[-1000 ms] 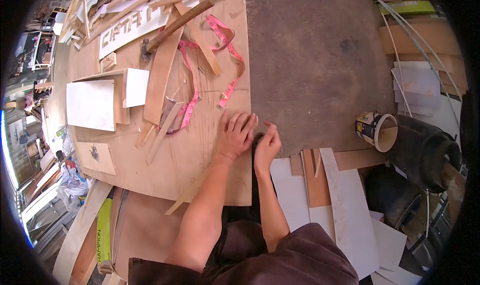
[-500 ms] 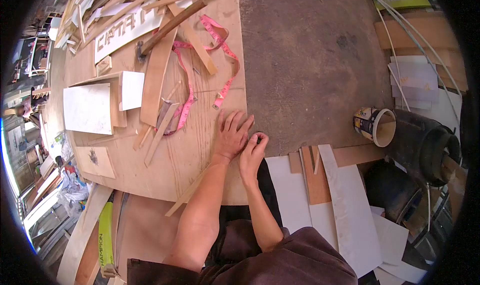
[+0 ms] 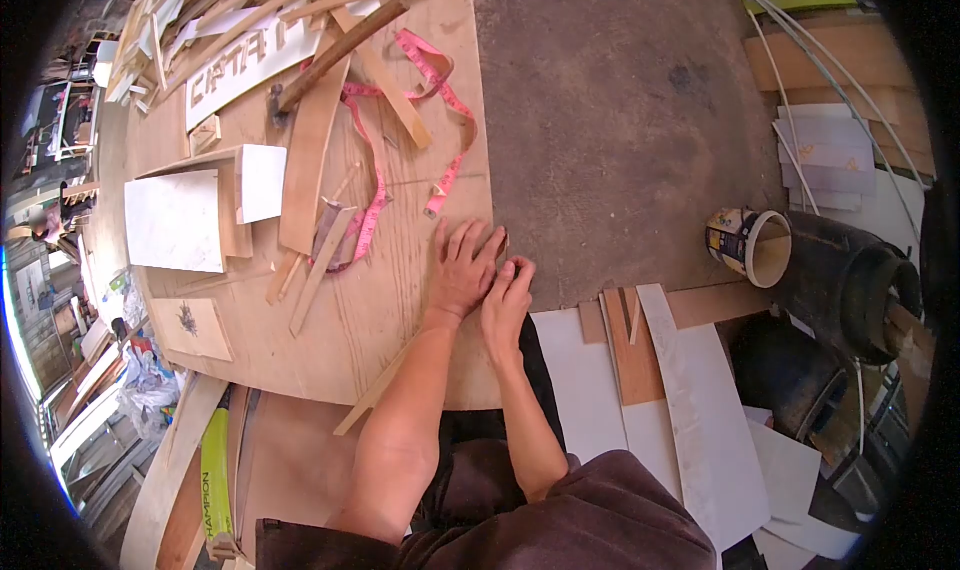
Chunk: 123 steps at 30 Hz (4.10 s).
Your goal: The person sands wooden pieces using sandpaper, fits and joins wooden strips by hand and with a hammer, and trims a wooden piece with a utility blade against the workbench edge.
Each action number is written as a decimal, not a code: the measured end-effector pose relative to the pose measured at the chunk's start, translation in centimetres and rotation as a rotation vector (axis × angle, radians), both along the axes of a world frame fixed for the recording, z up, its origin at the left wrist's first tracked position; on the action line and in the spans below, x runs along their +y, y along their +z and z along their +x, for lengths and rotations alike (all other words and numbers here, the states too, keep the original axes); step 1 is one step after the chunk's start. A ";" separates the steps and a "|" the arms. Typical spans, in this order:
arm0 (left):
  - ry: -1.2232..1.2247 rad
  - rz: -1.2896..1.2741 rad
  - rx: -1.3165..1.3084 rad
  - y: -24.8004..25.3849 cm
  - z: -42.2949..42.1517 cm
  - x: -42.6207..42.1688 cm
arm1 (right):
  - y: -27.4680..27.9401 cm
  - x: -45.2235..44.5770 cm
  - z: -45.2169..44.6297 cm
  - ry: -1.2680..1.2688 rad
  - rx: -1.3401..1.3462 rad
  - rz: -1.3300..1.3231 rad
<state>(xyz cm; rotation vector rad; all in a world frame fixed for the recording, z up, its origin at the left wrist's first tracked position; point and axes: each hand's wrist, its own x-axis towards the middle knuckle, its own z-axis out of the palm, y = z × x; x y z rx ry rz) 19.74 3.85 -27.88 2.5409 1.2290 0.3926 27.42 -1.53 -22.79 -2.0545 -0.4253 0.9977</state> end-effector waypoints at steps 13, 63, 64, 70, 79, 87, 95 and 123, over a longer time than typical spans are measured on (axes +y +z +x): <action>0.016 -0.002 -0.014 0.3 0.3 0.1 | -0.4 0.0 1.4 0.084 -0.069 -0.002; 0.003 0.035 0.043 1.3 0.4 0.2 | -1.9 0.5 3.2 0.381 -0.129 -0.053; -0.003 0.041 0.043 1.2 0.3 0.3 | -2.3 -0.2 3.0 0.391 -0.132 -0.065; 0.027 -0.022 0.004 0.8 0.3 -0.4 | -1.5 -1.9 3.0 0.444 -0.102 -0.148; 0.015 -0.002 0.005 0.9 0.3 -0.1 | -2.2 -2.2 2.5 0.417 -0.109 -0.122; 0.009 0.013 -0.020 1.0 0.5 0.3 | -1.8 -3.7 2.0 0.410 -0.120 -0.086; 0.006 0.053 -0.009 0.8 0.6 0.2 | -1.9 -1.6 2.6 0.379 -0.169 -0.122; -0.014 0.012 -0.043 0.3 0.3 0.0 | -1.5 -0.9 1.9 0.395 -0.238 -0.165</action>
